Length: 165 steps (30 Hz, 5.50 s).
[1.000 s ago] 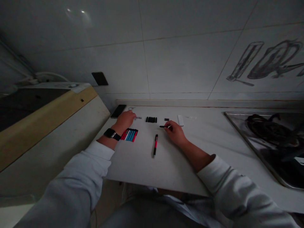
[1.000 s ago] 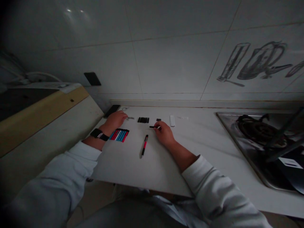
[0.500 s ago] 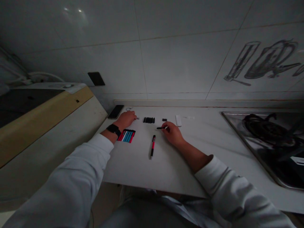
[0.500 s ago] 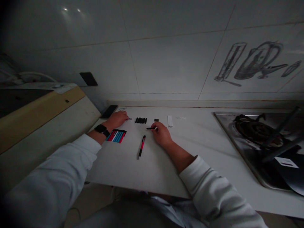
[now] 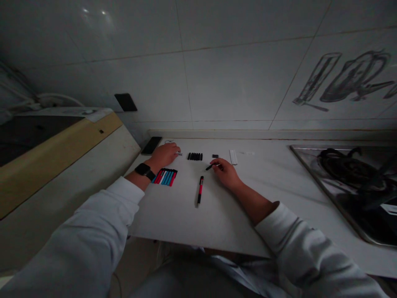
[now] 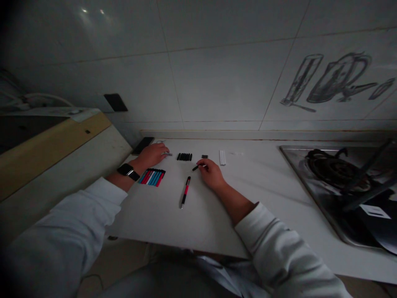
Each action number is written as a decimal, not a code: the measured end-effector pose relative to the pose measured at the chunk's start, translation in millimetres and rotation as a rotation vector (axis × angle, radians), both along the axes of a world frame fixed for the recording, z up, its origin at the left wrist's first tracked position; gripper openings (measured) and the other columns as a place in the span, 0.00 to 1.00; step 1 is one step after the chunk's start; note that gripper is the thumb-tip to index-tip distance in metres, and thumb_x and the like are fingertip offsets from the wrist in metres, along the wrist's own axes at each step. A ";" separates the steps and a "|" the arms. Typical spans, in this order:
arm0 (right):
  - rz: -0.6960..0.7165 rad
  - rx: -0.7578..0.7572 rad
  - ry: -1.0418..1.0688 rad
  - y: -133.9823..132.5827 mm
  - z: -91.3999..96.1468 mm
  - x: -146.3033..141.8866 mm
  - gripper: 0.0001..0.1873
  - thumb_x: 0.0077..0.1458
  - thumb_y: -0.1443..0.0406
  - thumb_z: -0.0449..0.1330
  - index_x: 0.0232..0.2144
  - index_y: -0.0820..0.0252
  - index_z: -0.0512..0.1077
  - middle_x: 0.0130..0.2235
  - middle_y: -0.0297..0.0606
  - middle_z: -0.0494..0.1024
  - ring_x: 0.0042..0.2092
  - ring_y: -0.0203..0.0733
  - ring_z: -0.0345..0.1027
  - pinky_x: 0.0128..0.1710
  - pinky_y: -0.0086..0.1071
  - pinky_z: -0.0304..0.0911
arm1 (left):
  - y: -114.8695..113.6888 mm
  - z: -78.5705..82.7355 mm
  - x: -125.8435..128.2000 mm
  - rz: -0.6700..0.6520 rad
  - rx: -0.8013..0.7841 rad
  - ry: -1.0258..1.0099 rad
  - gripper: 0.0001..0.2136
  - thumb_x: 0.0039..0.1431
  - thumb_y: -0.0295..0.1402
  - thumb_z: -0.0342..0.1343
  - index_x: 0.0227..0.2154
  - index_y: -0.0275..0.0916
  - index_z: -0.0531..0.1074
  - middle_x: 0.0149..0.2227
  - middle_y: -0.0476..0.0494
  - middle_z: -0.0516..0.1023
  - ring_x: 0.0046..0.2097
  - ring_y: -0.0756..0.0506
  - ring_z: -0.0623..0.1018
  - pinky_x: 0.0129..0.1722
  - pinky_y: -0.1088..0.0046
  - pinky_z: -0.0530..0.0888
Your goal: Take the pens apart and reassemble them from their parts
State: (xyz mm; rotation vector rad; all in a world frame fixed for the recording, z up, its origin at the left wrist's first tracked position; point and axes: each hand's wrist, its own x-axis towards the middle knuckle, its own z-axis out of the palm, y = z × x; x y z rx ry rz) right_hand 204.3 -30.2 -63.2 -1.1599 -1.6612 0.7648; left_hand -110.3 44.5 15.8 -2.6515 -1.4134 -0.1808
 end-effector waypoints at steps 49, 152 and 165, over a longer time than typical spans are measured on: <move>0.128 0.168 -0.531 14.0 2.9 -22.0 0.07 0.63 0.65 0.63 0.41 0.56 0.82 0.41 0.41 0.81 0.43 0.44 0.73 0.48 0.36 0.64 | -3.6 6.2 94.8 -0.112 0.077 -0.587 0.15 0.61 0.34 0.60 0.50 0.39 0.76 0.52 0.37 0.77 0.55 0.38 0.75 0.61 0.57 0.70; 0.084 -0.243 0.184 -3.5 19.1 4.6 0.20 0.53 0.49 0.64 0.41 0.56 0.74 0.29 0.31 0.76 0.30 0.38 0.68 0.33 0.31 0.64 | -65.7 -31.7 106.3 0.233 -0.521 -1.503 0.10 0.60 0.40 0.58 0.37 0.39 0.70 0.34 0.43 0.82 0.24 0.52 0.73 0.22 0.77 0.68; -0.036 -0.139 -0.034 0.1 17.5 15.4 0.21 0.61 0.48 0.57 0.30 0.57 0.75 0.27 0.34 0.76 0.30 0.39 0.66 0.33 0.32 0.58 | -70.0 -31.8 99.0 -0.092 -0.085 -0.820 0.06 0.64 0.34 0.62 0.42 0.44 0.81 0.43 0.41 0.83 0.47 0.41 0.79 0.52 0.63 0.72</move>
